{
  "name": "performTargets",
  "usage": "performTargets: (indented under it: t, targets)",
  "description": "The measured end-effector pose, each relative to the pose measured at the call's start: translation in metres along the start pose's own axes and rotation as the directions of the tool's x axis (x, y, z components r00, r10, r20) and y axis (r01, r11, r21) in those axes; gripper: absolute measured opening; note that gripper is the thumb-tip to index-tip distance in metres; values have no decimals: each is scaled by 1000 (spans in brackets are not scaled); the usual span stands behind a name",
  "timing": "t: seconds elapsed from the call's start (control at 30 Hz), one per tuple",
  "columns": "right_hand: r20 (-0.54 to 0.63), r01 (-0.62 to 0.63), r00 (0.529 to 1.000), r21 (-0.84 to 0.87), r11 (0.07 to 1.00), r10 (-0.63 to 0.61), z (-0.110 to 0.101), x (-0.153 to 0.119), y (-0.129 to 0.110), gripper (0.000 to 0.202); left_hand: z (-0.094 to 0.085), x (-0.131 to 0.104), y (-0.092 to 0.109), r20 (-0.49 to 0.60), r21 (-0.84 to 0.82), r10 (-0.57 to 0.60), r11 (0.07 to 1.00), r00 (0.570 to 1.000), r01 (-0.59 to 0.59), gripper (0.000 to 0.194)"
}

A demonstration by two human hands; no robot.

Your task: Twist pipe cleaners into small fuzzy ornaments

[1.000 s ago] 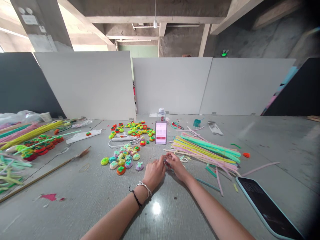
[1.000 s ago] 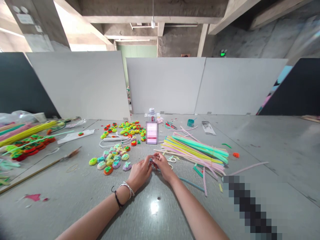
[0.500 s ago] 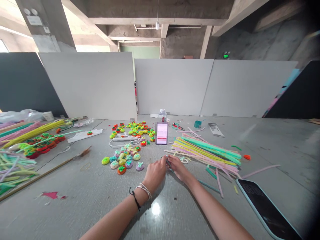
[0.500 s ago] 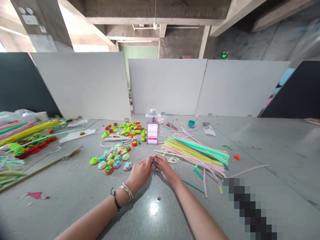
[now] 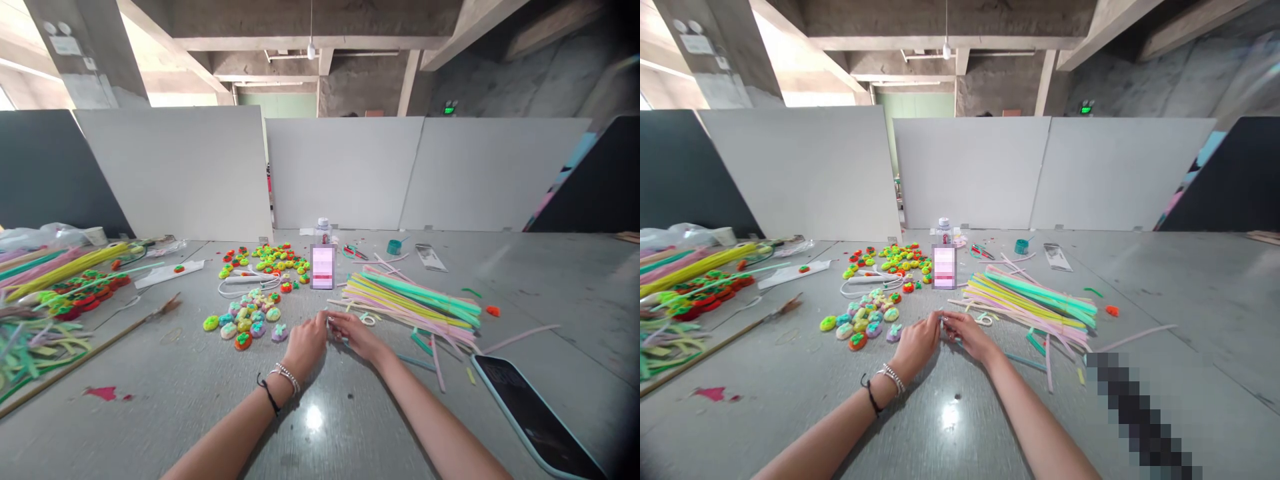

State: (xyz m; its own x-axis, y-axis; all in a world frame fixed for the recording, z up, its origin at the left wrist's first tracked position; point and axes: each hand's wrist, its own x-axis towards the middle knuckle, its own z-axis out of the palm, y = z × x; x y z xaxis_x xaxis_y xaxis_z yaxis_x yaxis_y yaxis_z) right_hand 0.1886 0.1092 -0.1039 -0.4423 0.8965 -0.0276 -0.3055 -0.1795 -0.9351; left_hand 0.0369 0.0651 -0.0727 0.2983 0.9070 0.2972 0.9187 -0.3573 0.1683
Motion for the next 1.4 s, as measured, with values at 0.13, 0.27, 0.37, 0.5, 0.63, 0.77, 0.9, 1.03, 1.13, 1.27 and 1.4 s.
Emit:
performTargets:
  t: [0.13, 0.27, 0.37, 0.5, 0.63, 0.77, 0.9, 1.03, 1.13, 1.27, 1.4]
  targets:
    - [44, 7, 999, -21, 1000, -6, 2, -2, -3, 32, 1, 0, -3, -10, -115, -3, 993, 1000, 2, 30]
    - [72, 34, 997, -65, 997, -29, 3, -4, -5, 31, 4, 0, -9, -31, -252, 11, 968, 999, -18, 32]
    - [71, 47, 997, -86, 995, -41, 3, -3, -4, 28, 7, 0, -12, -50, -305, 34, 951, 998, -48, 33]
    - [58, 59, 997, -88, 994, -54, 1, -1, -1, 28, 9, 1, -12, -58, -310, 15, 950, 998, -33, 33]
    - [56, 36, 998, -69, 997, -32, 1, -1, -1, 26, 9, 2, -9, -44, -288, -24, 958, 999, 10, 31]
    - [54, 11, 998, 9, 1000, -11, 0, -3, -3, 23, 8, 0, -6, -41, -264, -23, 965, 999, 11, 31]
    - [62, 19, 998, 58, 998, -22, -1, -3, -4, 24, 1, 1, -6, -9, -149, 4, 989, 1000, -5, 40]
    - [21, 59, 998, 20, 998, -59, 3, -1, -3, 26, -6, 5, -9, -77, 51, 36, 998, 996, -32, 43]
    - [-34, 113, 993, -7, 994, -113, 8, 1, -1, 27, -2, 5, -13, -122, 46, 82, 996, 989, -77, 42]
    - [-71, 163, 983, -63, 985, -167, 11, 4, 4, 28, 11, 1, -18, -47, -193, 28, 981, 998, -37, 43]
    - [-60, 169, 983, -97, 981, -175, 8, 6, 7, 38, 15, 1, -18, -16, -400, -1, 917, 1000, -5, 46]
